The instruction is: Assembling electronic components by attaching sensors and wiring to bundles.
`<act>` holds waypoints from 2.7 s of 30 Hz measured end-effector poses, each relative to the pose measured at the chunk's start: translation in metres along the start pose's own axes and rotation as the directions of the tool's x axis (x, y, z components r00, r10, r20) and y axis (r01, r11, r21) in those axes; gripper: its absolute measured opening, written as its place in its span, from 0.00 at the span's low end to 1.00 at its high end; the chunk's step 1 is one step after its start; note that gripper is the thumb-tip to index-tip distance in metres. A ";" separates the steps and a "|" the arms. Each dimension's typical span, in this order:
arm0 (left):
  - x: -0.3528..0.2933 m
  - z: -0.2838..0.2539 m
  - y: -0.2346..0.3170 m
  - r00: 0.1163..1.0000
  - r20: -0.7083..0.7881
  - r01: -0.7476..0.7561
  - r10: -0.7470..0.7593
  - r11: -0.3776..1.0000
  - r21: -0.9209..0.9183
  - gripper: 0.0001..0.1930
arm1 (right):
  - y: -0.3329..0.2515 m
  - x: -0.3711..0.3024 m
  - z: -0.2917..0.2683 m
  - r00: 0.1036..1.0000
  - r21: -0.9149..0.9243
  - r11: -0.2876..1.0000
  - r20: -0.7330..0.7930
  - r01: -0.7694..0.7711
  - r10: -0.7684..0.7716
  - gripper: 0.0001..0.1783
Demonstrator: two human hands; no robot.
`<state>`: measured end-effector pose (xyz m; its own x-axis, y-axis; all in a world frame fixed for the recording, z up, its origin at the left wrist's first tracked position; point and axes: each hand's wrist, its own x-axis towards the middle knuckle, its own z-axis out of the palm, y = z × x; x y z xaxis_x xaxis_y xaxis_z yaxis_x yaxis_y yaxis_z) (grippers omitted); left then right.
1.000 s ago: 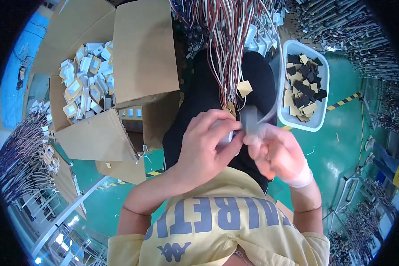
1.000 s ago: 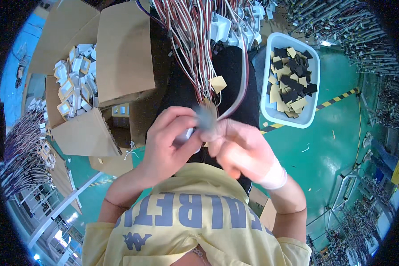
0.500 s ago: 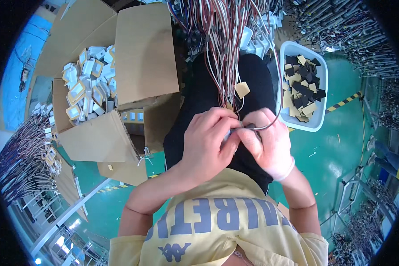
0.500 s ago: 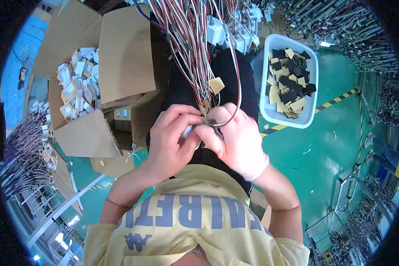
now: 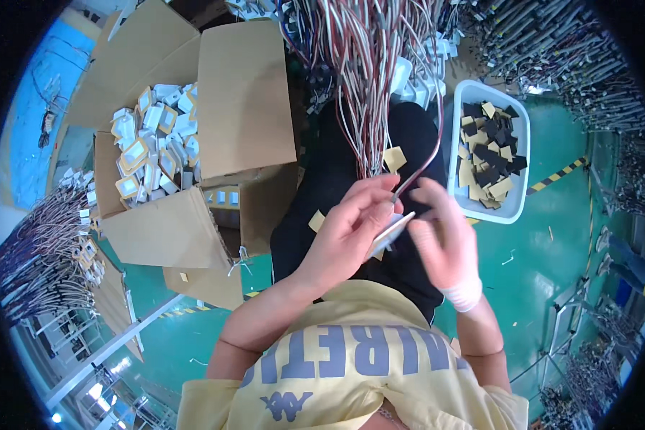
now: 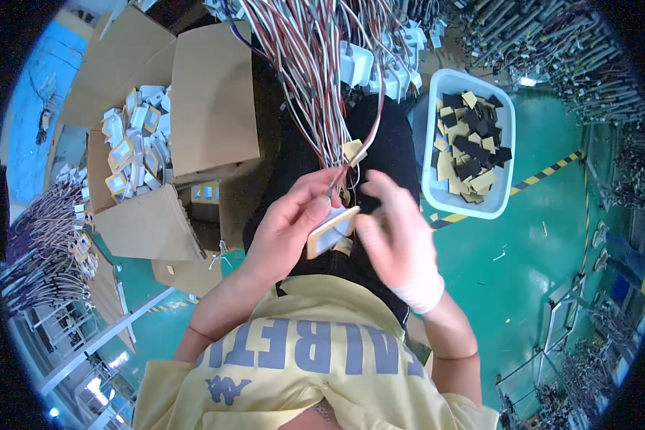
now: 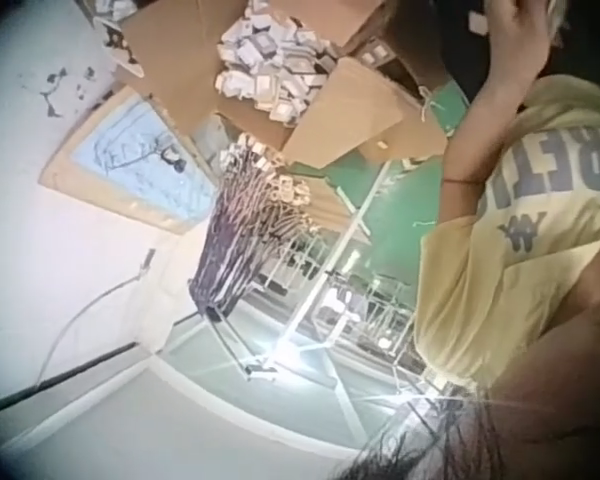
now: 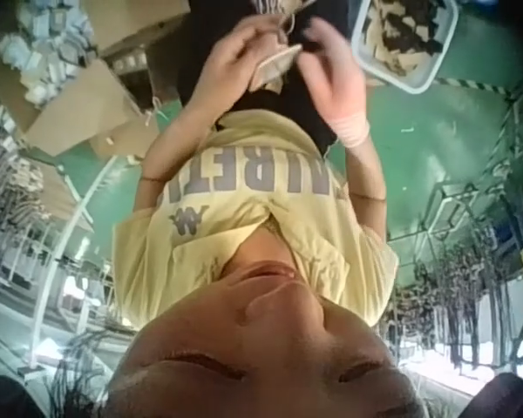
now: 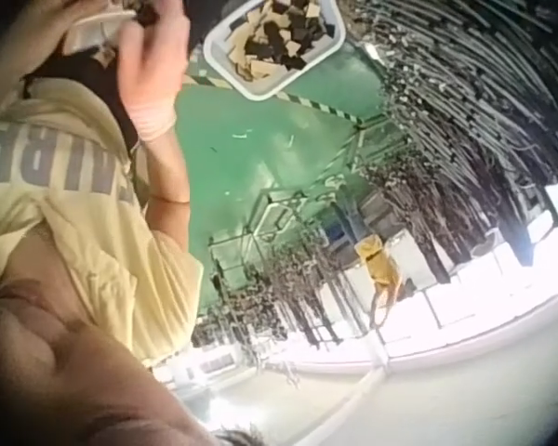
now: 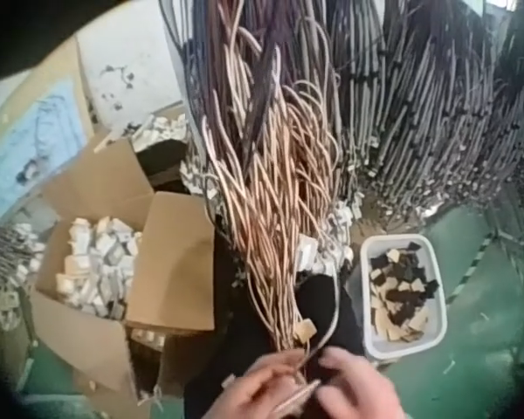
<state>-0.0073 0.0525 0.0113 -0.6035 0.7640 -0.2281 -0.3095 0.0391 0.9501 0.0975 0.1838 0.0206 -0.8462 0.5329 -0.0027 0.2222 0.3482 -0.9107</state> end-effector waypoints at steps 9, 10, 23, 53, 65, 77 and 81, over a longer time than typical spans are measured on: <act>0.023 0.016 0.010 0.783 0.562 0.210 0.266 0.738 -0.642 0.13 | 0.033 0.028 -0.047 0.322 0.428 0.846 0.888 -0.319 -0.327 0.15; 0.032 0.012 0.021 0.875 0.451 0.049 0.178 0.893 -0.447 0.11 | 0.029 0.041 -0.066 0.410 0.234 0.963 0.898 -0.134 -0.161 0.12; 0.139 -0.019 -0.009 0.809 -0.451 -0.190 0.376 0.894 0.405 0.18 | 0.077 0.233 -0.127 0.932 -0.769 0.629 -0.132 0.119 -0.338 0.25; 0.087 -0.052 0.000 0.992 -0.104 -0.104 0.074 0.942 -0.318 0.10 | -0.018 0.158 0.010 0.926 0.340 0.937 0.321 0.081 -0.197 0.11; 0.087 -0.047 0.016 0.973 -0.193 -0.172 0.130 0.961 -0.218 0.08 | -0.009 0.158 -0.032 0.875 0.331 0.933 0.483 -0.143 -0.037 0.10; 0.082 -0.054 0.017 0.992 -0.085 -0.109 0.093 0.969 -0.220 0.17 | -0.036 0.200 0.001 0.929 0.463 0.886 0.334 -0.015 -0.159 0.16; 0.084 -0.060 0.015 0.993 -0.095 -0.095 0.071 0.957 -0.275 0.17 | -0.031 0.213 0.013 0.900 0.616 0.773 0.409 -0.151 -0.150 0.11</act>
<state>-0.1064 0.0788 -0.0064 -0.6914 0.6999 -0.1790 -0.4410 -0.2126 0.8720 -0.0957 0.2769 0.0426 -0.9931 0.1117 -0.0345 0.0011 -0.2859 -0.9583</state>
